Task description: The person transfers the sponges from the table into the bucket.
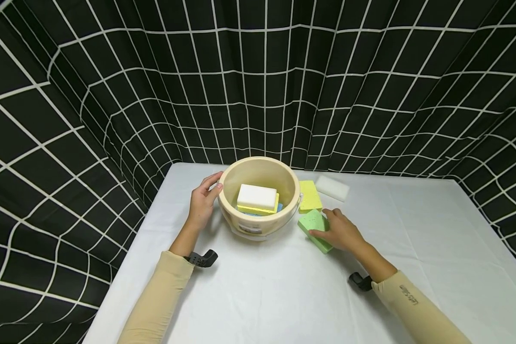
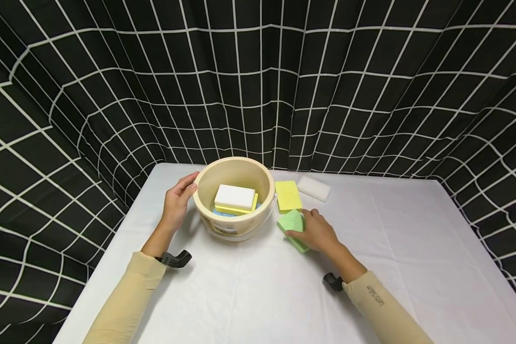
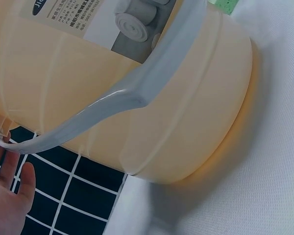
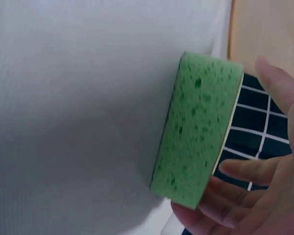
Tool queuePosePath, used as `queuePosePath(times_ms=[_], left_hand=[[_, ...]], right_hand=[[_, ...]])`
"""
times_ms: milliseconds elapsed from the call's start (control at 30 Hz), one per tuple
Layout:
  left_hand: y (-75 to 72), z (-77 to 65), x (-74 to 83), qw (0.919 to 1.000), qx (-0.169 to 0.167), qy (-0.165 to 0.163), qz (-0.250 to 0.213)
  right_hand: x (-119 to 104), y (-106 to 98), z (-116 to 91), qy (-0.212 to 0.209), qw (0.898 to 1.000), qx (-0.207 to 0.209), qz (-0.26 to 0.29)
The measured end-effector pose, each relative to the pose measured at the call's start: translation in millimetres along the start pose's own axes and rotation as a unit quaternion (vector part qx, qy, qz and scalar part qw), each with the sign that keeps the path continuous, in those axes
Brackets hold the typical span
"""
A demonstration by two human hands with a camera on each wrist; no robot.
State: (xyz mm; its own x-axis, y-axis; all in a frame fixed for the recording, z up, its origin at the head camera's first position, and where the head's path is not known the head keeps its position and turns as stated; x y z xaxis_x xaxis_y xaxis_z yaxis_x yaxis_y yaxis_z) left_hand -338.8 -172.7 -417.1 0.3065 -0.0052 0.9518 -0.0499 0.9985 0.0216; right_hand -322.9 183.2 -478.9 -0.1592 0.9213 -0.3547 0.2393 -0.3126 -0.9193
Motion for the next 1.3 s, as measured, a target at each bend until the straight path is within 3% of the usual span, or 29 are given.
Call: queuePosePath(times_ms=[433,800,1300], left_hand=[[-2.6,0.0,-1.2,0.9999,0.006,0.008,0.004],[-1.4,0.6,-0.5,1.0000,0.000,0.002,0.005],[-1.7,1.4,-1.5,1.0000,0.000,-0.004,0.008]], right_hand=[[-7.1,12.5,4.2,0.036,0.999,-0.018,-0.022],[-10.9,13.4,6.6,0.034,0.997,-0.014,-0.064],[-10.2,10.8,5.8,0.037,0.998,-0.013,-0.049]])
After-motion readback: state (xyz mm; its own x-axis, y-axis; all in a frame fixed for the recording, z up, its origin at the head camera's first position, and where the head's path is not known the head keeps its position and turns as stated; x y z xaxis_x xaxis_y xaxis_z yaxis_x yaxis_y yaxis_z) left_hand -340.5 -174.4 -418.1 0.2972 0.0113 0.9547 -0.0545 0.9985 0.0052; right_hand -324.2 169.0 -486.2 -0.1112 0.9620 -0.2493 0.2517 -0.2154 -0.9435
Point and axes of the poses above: each hand's wrist, its own z-axis towards the middle knuckle, its own y-axis out of the palm, x = y × z, the point moved 9 cm from there along z, towards the middle knuckle, and after that the axes turned 2 degrees about -x, right-handed, at the moved point
